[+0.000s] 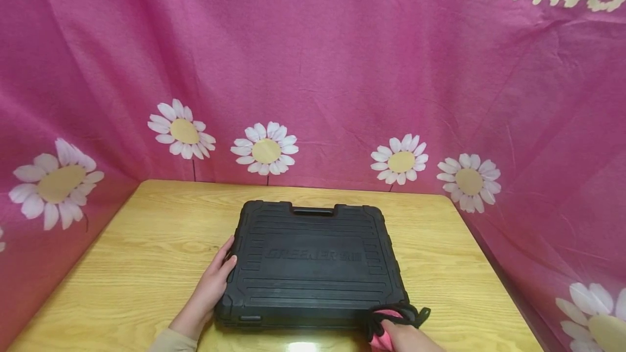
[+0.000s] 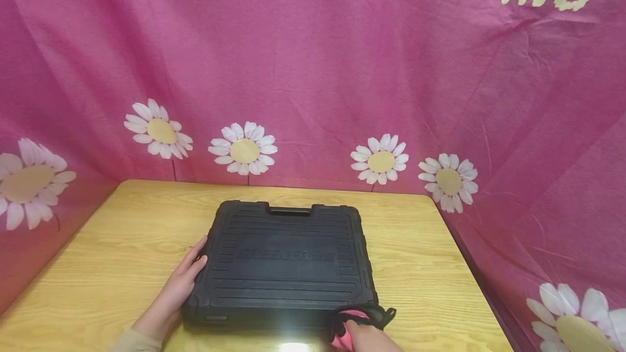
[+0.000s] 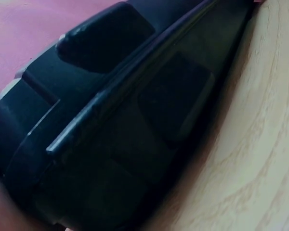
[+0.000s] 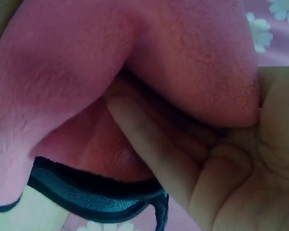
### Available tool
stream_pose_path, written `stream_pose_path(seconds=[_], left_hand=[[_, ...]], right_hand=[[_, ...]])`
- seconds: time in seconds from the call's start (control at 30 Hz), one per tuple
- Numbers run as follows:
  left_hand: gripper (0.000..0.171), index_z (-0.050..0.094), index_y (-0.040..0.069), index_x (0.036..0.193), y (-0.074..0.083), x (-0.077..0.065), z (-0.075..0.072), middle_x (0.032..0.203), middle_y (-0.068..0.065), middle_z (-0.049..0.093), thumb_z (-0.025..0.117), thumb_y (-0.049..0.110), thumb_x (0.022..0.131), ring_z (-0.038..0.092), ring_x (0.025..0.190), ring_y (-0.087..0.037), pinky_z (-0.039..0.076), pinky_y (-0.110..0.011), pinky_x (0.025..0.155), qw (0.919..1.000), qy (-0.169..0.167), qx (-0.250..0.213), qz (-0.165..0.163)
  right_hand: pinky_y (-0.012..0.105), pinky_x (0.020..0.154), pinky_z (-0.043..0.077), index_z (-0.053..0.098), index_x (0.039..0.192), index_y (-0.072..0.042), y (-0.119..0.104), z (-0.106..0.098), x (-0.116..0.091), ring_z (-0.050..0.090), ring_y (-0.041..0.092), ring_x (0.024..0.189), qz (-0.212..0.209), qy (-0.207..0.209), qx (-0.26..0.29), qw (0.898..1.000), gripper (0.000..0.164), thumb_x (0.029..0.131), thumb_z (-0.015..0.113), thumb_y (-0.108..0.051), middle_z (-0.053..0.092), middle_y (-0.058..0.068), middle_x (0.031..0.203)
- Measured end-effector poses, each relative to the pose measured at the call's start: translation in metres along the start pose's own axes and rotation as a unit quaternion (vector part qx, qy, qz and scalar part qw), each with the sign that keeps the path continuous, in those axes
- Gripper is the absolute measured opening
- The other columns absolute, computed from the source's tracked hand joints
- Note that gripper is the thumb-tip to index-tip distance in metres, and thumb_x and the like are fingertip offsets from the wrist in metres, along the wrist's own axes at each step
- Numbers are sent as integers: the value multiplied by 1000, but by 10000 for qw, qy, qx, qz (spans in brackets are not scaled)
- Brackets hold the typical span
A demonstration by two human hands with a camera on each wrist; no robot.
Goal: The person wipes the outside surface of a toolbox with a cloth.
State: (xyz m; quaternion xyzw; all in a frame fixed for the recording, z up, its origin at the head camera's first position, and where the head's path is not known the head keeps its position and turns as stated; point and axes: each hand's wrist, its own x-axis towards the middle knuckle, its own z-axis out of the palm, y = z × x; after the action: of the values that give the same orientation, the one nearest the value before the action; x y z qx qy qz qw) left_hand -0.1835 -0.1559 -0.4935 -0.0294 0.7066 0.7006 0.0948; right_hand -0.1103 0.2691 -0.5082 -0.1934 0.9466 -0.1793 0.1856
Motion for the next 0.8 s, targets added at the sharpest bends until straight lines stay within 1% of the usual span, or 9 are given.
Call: stream_pose_path(seconds=[0.07, 0.1, 0.17, 0.23, 0.3, 0.47, 0.53, 0.7, 0.8], left_hand=[[60, 12, 18, 167, 0, 0, 1, 174, -18, 4, 38, 25, 113, 8, 159, -40, 15, -58, 126, 10000, -16, 5, 11], [60, 12, 18, 167, 0, 0, 1, 174, -18, 4, 38, 25, 113, 8, 159, -41, 15, -58, 126, 10000, -25, 16, 27], [60, 12, 18, 167, -1, 1, 1, 174, -18, 4, 38, 25, 113, 8, 159, -41, 14, -58, 126, 10000, -18, 60, 27], [61, 12, 18, 167, -1, 1, 0, 174, -18, 4, 38, 26, 113, 7, 159, -41, 13, -58, 127, 9999, -15, 113, 21], [61, 12, 18, 167, -1, 1, -1, 174, -18, 3, 38, 26, 113, 5, 159, -41, 12, -59, 127, 9998, -3, 175, 7], [61, 12, 18, 167, 0, 1, -3, 174, -18, 2, 39, 26, 113, 3, 159, -42, 11, -60, 126, 9996, 6, 285, -70], [61, 12, 18, 167, 0, 1, -3, 174, -17, 2, 39, 27, 113, 3, 159, -42, 11, -61, 126, 9995, -5, 304, -89], [62, 11, 19, 167, 2, 1, -2, 174, -17, 2, 39, 28, 113, 3, 159, -42, 11, -61, 126, 9995, -34, 298, -86], [61, 11, 19, 167, 2, 0, -1, 174, -18, 1, 39, 27, 113, 4, 159, -42, 12, -61, 126, 9995, -26, 290, -86]], right_hand=[[36, 76, 59, 63, 109, -14, 5, 9, 10, 60, 2, 81, 10, -158, -43, 9999, 46, 90, 73, -54, 66, -10, 91], [34, 74, 57, 62, 107, -15, -3, 6, 11, 58, 2, 78, 23, -248, 95, 9996, 40, 90, 74, -50, 63, -11, 87], [27, 65, 49, 60, 101, -17, -21, -1, 14, 50, -1, 71, -55, -392, 55, 9992, 35, 92, 72, -48, 55, -14, 79], [25, 62, 44, 59, 97, -17, -47, -15, 13, 47, 1, 67, -143, -503, 93, 9986, 28, 92, 74, -40, 49, -14, 75], [24, 61, 41, 58, 95, -15, -65, -23, 15, 46, 2, 64, -419, -586, 81, 9974, 24, 94, 72, -34, 46, -13, 72], [19, 63, 43, 59, 97, -19, -76, -13, 35, 47, -3, 65, -982, -743, -74, 9924, 14, 96, 69, -30, 46, -18, 73], [20, 65, 45, 60, 98, -23, -79, -6, 44, 49, -3, 67, -916, -824, -21, 9924, 12, 96, 68, -31, 49, -18, 74], [25, 71, 51, 62, 105, -28, -101, 2, 61, 54, -1, 74, -453, -1201, 109, 9917, 17, 96, 71, -39, 56, -16, 79], [22, 70, 50, 62, 104, -27, -113, 7, 71, 53, -2, 72, -858, -1175, -112, 9893, 14, 97, 69, -37, 55, -17, 78]])
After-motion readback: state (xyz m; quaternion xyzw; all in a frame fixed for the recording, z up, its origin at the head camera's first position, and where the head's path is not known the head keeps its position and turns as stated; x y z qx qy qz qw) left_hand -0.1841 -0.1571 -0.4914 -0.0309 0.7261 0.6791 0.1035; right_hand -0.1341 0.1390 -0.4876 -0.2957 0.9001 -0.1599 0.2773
